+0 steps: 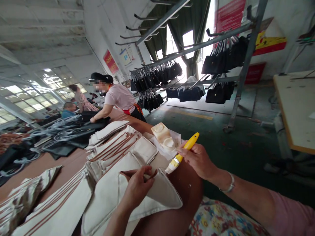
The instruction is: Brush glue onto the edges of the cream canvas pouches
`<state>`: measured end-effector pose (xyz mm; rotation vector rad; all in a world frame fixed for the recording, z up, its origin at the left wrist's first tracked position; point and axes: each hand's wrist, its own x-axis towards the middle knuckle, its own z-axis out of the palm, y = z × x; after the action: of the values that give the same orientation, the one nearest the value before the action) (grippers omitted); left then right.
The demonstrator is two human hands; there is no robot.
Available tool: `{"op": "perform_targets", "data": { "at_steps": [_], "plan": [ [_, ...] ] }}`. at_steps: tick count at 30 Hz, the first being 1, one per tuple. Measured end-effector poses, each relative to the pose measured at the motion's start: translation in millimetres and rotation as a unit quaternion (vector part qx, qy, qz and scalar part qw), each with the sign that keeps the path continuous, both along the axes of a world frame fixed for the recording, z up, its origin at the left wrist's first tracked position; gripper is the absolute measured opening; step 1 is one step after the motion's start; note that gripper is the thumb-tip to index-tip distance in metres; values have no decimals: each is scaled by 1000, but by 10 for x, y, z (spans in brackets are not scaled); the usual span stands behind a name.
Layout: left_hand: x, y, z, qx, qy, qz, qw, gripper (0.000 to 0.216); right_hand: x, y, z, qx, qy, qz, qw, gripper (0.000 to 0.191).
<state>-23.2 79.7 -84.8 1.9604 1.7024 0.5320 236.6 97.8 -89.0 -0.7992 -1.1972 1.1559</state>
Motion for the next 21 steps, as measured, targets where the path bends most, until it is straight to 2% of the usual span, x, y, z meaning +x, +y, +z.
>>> {"op": "perform_targets", "data": {
  "at_steps": [3, 6, 10, 13, 16, 21],
  "plan": [
    [50, 19, -1, -80, -42, -28, 996, 34, -19, 65, -76, 33, -74, -15, 997, 27],
    [113, -4, 20, -118, -68, -14, 991, 33, -124, 116, -156, 41, -109, -1, 993, 28],
    [176, -73, 4, -130, -105, 0, 986, 35, -315, 195, -235, 95, -170, 3, 981, 28],
    [177, -111, -54, -127, -126, 3, 984, 33, -360, 251, -238, 128, -203, -49, 970, 28],
    [161, -133, -118, -123, -143, 21, 982, 32, -309, 240, -203, 129, -188, -76, 971, 26],
    [197, -227, -201, -107, -155, 34, 982, 28, -238, 179, -208, 142, -195, -23, 970, 25]
  ]
}}
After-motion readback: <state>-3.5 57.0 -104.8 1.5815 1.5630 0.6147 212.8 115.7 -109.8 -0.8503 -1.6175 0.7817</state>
